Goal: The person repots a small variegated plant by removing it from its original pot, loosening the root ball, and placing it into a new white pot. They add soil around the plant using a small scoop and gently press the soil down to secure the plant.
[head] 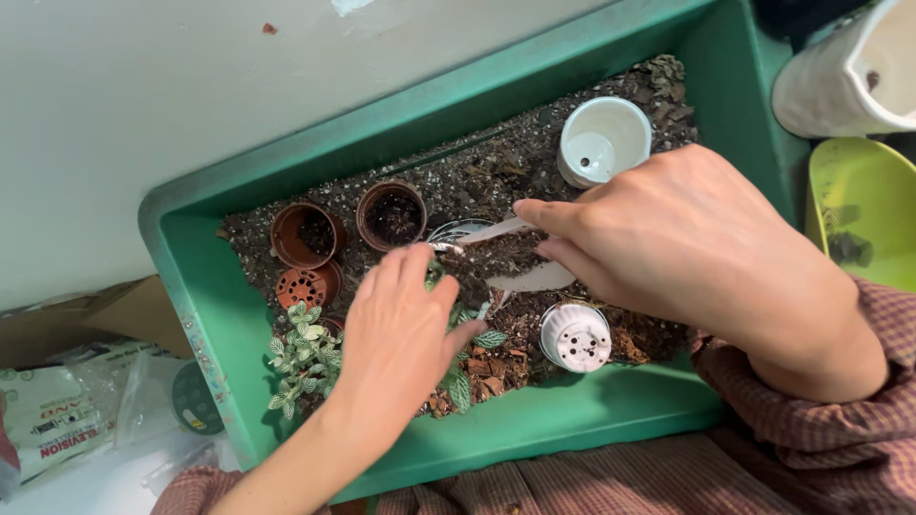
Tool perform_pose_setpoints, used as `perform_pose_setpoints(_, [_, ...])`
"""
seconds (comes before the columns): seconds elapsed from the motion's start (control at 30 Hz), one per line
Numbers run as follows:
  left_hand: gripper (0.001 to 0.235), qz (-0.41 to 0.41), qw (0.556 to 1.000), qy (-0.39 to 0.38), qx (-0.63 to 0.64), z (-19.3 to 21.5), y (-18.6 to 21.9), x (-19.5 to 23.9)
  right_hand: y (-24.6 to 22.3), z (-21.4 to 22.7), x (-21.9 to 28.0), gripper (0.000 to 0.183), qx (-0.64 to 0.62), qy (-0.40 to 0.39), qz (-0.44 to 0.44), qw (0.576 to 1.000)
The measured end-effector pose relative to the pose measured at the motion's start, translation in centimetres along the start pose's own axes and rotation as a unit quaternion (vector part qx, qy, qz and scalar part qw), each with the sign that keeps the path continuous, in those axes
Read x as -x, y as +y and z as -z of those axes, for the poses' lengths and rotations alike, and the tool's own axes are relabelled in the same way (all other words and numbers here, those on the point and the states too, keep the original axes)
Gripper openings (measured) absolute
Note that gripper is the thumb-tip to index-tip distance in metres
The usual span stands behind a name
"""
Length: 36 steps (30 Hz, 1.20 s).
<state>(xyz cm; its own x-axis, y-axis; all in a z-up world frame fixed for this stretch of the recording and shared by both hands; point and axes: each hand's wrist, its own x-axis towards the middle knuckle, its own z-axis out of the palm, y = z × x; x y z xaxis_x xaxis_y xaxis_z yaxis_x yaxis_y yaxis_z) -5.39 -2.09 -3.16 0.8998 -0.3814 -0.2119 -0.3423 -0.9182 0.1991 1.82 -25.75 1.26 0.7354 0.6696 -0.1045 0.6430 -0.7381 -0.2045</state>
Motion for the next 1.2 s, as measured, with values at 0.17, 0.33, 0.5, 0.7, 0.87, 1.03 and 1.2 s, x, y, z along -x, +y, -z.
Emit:
perform_pose_setpoints(0.17, [0.042,-0.016,1.000,-0.002,-0.018,0.0,1.0,1.0,0.8,-0.1,-0.2,0.041,-0.018,-0.007,0.019,1.000])
perform_pose_setpoints(0.33, [0.054,-0.030,0.993,0.084,0.080,1.3,1.6,0.7,2.2,-1.0,0.0,0.041,-0.056,-0.001,0.026,0.998])
perform_pose_setpoints(0.5, [0.037,0.104,0.983,-0.017,0.151,2.2,1.0,-1.6,2.9,-2.3,0.9,0.049,-0.083,-0.035,-0.029,0.995])
perform_pose_setpoints(0.7, [0.030,0.062,0.996,0.025,0.053,1.2,-0.3,-4.2,2.9,-3.1,1.7,0.045,-0.126,-0.015,-0.044,0.991])
perform_pose_setpoints(0.87, [0.007,0.065,0.998,-0.003,0.007,0.1,-0.4,-4.9,2.8,-3.3,2.0,0.047,-0.139,0.000,-0.033,0.990])
perform_pose_setpoints(1.03, [0.006,0.078,0.996,-0.036,-0.011,-0.7,-0.5,-5.1,2.5,-3.2,2.4,0.048,-0.121,-0.011,-0.044,0.992])
perform_pose_setpoints(1.2, [0.009,0.055,0.998,0.018,0.001,-0.5,-0.5,-4.8,2.3,-3.2,2.6,0.048,-0.136,-0.013,-0.054,0.989])
